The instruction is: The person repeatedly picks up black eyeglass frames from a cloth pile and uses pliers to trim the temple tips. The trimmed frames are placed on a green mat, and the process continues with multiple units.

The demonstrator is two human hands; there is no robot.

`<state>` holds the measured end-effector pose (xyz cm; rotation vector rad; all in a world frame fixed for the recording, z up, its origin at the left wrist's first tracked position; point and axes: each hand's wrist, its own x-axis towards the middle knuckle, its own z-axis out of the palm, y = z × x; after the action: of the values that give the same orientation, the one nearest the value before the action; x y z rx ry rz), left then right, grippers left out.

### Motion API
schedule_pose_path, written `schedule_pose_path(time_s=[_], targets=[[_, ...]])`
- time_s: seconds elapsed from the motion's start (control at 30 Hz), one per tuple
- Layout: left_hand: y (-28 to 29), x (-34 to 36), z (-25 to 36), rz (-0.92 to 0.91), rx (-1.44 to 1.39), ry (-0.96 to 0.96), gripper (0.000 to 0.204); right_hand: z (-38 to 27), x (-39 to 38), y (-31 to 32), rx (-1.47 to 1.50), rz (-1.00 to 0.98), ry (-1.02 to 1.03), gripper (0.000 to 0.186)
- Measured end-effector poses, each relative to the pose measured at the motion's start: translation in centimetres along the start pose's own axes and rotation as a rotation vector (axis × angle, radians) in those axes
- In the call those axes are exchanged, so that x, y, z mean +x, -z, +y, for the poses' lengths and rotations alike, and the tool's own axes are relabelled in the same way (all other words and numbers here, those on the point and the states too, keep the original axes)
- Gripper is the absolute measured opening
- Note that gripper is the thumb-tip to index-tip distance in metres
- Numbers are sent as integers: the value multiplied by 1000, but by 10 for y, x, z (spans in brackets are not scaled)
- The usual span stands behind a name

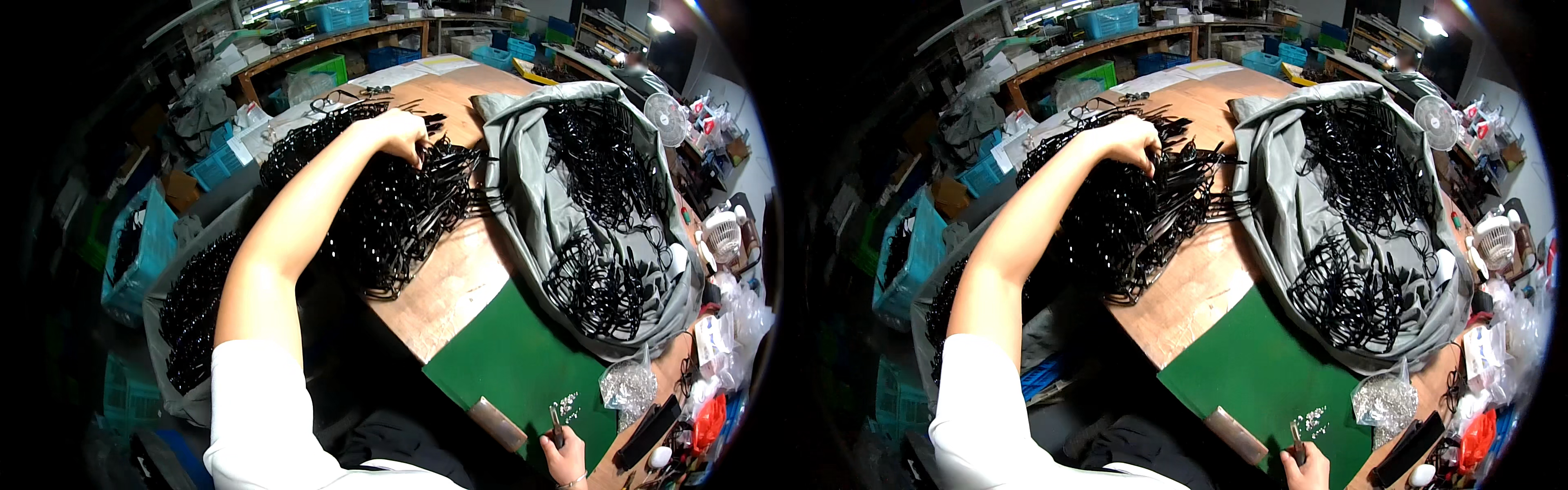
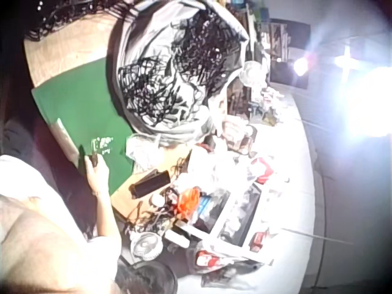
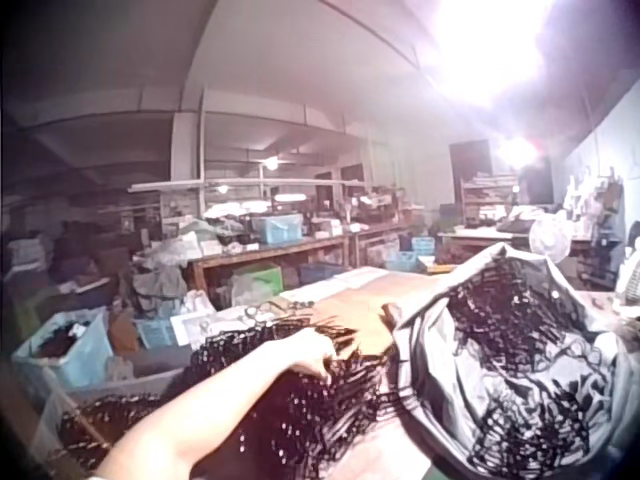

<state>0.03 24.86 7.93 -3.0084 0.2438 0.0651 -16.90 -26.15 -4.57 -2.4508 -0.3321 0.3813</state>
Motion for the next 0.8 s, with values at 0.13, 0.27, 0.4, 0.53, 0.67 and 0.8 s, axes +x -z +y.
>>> schedule_pose_path(time_s=[0.13, 0.27, 0.4, 0.53, 0.67, 0.8], targets=[[8, 17, 17, -159, 45, 137, 37, -34, -5, 5, 100, -76, -143, 20], [15, 14, 32, -186, 140, 235, 46, -36, -1, 5, 89, -112, -131, 24], [19, -36, 70, 118, 94, 122, 41, 1, 7, 0, 20, -76, -6, 20], [-25, -99, 138, 737, -74, 174, 40, 5, 1, 8, 118, 20, -53, 20], [-98, -143, 154, 670, -113, 523, 62, 5, 0, 8, 149, -35, -65, 21], [-104, -141, 160, 590, -69, 589, 76, 3, 2, 7, 105, -49, 3, 21]])
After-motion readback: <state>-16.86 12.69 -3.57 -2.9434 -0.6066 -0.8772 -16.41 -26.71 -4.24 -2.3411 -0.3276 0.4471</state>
